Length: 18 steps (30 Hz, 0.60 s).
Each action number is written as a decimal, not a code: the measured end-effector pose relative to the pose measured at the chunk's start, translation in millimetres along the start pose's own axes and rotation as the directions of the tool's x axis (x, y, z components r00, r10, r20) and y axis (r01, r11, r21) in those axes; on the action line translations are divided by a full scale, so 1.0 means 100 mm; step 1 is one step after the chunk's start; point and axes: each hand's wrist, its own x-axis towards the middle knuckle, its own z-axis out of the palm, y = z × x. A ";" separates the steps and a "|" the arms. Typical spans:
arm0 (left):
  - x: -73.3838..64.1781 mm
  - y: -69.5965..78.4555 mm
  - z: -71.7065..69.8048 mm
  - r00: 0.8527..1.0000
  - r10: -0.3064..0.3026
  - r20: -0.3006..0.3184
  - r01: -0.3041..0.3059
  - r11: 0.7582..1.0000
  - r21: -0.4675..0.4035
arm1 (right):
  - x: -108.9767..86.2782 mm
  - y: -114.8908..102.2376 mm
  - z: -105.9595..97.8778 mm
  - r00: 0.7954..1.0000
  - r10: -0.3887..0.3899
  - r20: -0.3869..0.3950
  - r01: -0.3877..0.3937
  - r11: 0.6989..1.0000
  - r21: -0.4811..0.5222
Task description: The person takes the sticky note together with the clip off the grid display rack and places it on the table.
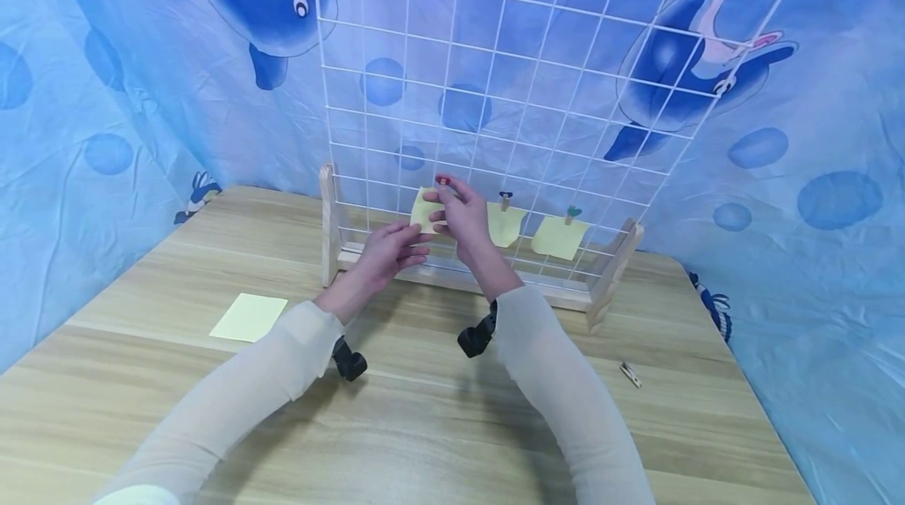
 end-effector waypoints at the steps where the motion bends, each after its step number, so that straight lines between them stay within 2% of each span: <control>1: 0.00 0.00 0.00 1.000 0.000 0.000 0.000 1.000 0.003 | 0.00 0.00 0.00 1.000 -0.001 -0.001 0.001 1.000 -0.002; 9: -0.03 0.02 0.02 1.000 0.012 -0.017 -0.012 0.999 0.033 | 0.00 0.02 0.01 1.000 0.005 -0.012 -0.004 1.000 0.025; 18: -0.04 0.00 0.01 0.998 0.038 -0.057 -0.033 0.996 0.087 | 0.02 0.01 0.03 0.995 0.074 -0.068 -0.067 0.992 0.105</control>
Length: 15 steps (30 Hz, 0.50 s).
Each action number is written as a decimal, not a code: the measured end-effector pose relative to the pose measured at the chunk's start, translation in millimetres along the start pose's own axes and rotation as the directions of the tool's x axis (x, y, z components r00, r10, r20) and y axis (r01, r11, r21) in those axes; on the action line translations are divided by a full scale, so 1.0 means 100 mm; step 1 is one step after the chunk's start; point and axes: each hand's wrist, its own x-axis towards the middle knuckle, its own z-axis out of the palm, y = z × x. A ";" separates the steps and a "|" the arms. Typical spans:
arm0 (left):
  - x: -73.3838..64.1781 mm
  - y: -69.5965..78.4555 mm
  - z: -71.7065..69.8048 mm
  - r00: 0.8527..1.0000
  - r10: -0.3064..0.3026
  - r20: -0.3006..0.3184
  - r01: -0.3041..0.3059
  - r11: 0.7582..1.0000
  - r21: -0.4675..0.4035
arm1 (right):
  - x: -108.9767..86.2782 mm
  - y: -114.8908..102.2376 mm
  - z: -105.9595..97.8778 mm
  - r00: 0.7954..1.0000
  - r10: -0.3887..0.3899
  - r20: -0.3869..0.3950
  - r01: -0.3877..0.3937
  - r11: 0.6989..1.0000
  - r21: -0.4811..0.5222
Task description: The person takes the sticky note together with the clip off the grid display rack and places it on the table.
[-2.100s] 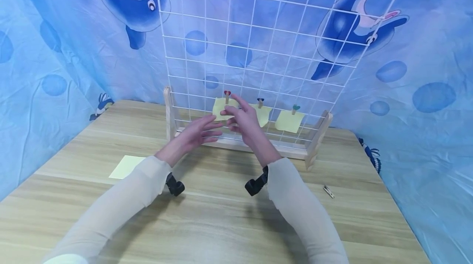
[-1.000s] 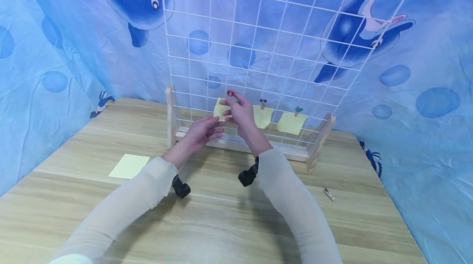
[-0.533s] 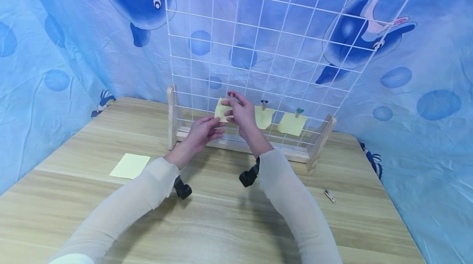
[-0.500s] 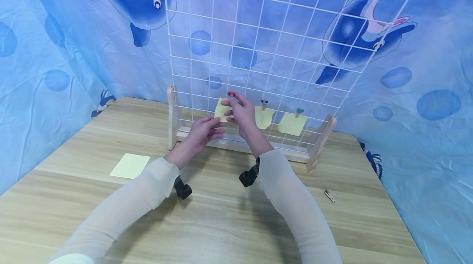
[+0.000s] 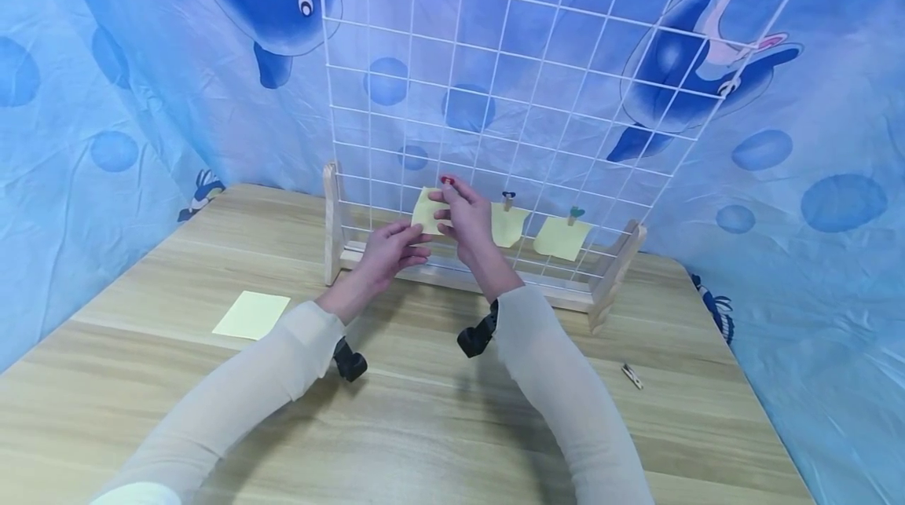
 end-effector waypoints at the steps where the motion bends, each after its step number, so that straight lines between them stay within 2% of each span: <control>1: 0.00 0.00 0.00 1.000 0.004 0.001 -0.004 1.000 0.005 | 0.00 0.00 0.00 1.000 0.002 -0.002 -0.002 1.000 0.009; 15: -0.01 -0.01 0.00 0.999 0.034 0.010 -0.033 0.999 -0.016 | 0.00 -0.01 0.01 1.000 -0.005 0.001 0.005 0.995 0.103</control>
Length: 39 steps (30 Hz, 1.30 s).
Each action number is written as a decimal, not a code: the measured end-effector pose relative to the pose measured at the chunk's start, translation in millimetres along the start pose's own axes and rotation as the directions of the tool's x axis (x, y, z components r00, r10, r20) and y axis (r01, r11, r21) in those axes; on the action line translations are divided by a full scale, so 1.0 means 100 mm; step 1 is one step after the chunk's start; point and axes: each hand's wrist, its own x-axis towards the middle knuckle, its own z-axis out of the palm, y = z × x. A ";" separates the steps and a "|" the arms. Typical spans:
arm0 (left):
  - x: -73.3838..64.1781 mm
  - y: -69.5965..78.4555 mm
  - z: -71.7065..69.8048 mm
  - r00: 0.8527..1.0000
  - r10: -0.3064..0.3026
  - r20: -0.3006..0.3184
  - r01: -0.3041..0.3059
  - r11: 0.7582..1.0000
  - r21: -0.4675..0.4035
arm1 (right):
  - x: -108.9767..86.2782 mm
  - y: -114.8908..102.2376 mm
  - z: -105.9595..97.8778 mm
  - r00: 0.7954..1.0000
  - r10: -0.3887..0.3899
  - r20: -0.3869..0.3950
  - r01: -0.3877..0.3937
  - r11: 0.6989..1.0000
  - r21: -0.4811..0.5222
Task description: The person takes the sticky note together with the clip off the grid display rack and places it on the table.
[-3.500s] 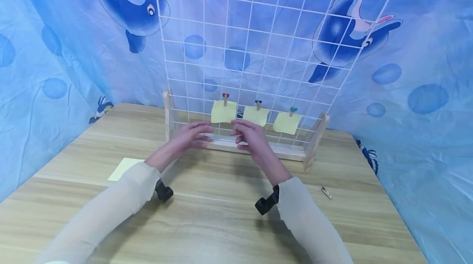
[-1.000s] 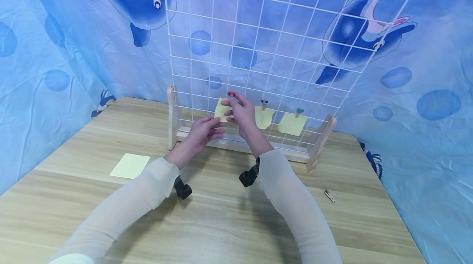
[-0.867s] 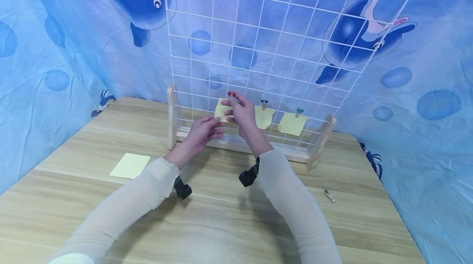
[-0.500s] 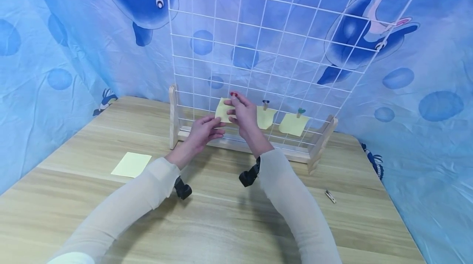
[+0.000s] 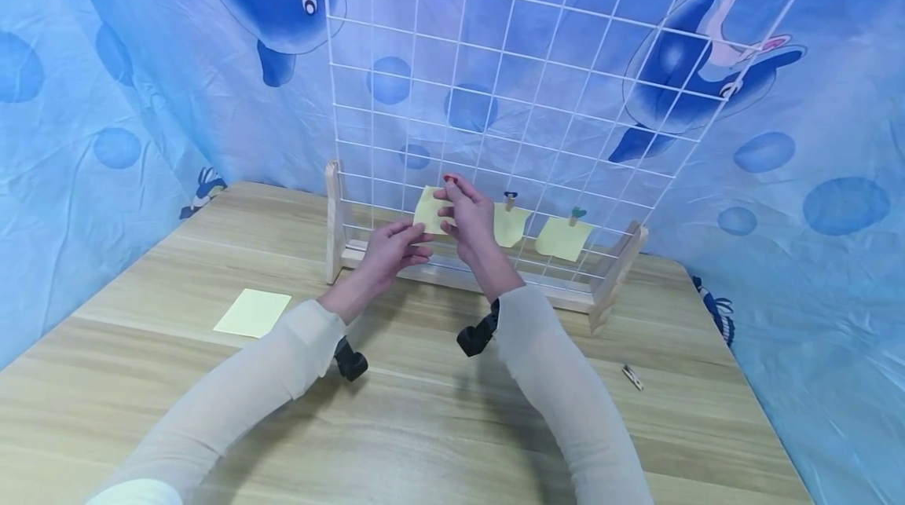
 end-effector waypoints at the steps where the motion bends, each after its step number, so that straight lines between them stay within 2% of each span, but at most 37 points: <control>1: 0.00 0.00 0.00 1.000 0.000 -0.001 0.000 1.000 -0.001 | 0.00 -0.01 0.00 1.000 -0.001 0.001 0.001 1.000 0.006; 12: -0.03 0.02 0.00 1.000 0.003 0.016 -0.003 1.000 0.005 | -0.03 -0.06 -0.04 1.000 -0.014 0.009 0.013 0.999 0.032; 20: -0.09 0.03 -0.06 1.000 -0.016 -0.011 0.016 1.000 0.005 | -0.07 -0.07 -0.01 0.998 -0.019 0.053 0.017 1.000 0.026; 30: -0.12 0.00 -0.14 0.999 -0.033 0.014 0.033 0.999 -0.001 | -0.15 -0.07 -0.05 0.997 -0.022 0.077 0.018 0.999 0.046; 39: -0.21 -0.01 -0.18 0.999 -0.037 0.037 0.036 0.999 0.033 | -0.24 0.00 -0.12 0.995 -0.012 0.102 0.011 1.000 0.016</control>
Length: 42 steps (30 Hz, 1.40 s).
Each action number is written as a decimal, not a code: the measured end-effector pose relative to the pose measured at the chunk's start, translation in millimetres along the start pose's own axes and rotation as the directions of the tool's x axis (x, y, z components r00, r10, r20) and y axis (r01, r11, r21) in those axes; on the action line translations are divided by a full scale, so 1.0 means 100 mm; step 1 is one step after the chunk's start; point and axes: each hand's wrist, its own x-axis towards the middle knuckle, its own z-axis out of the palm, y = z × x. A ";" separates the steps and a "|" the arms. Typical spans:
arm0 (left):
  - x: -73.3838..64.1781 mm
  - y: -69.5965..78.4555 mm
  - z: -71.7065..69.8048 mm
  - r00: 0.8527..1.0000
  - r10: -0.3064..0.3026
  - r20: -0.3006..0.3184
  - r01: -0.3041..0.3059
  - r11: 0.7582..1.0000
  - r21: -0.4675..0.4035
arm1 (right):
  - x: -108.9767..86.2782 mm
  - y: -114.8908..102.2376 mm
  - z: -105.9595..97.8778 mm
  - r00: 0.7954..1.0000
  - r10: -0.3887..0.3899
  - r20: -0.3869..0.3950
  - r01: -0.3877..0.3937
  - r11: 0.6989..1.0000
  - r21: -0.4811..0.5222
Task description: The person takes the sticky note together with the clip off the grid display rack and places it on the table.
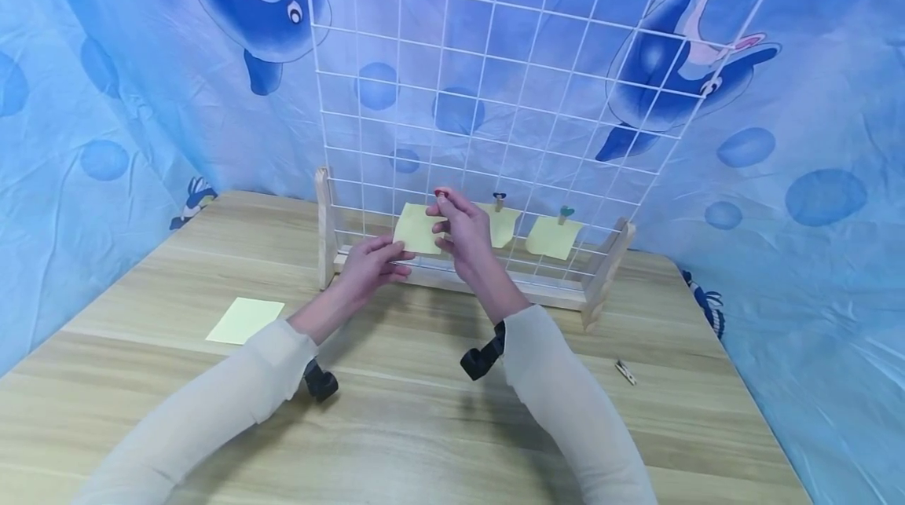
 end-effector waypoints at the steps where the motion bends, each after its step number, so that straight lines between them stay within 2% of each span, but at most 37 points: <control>1: -0.01 0.00 -0.01 1.000 -0.002 0.003 0.002 1.000 0.004 | -0.01 0.01 0.00 1.000 -0.001 -0.001 0.001 1.000 0.001; 14: -0.14 0.00 -0.06 0.999 -0.046 -0.014 0.047 0.997 0.068 | -0.08 0.11 -0.07 1.000 0.017 0.007 -0.017 1.000 -0.014; 22: -0.22 -0.03 -0.13 0.999 -0.049 -0.016 0.050 0.995 0.085 | -0.12 0.12 -0.15 0.999 0.036 -0.013 -0.036 0.999 -0.003; 26: -0.26 -0.03 -0.20 0.999 -0.048 -0.009 0.049 0.994 0.096 | -0.15 0.13 -0.20 0.999 0.043 -0.011 -0.043 0.999 -0.011; 35: -0.37 -0.01 -0.42 0.996 -0.088 0.011 0.085 0.978 0.189 | -0.22 0.19 -0.32 0.997 0.078 0.000 -0.078 0.995 -0.055; 42: -0.46 -0.01 -0.59 0.994 -0.111 0.018 0.104 0.966 0.236 | -0.29 0.26 -0.46 0.993 0.117 0.016 -0.114 0.986 -0.124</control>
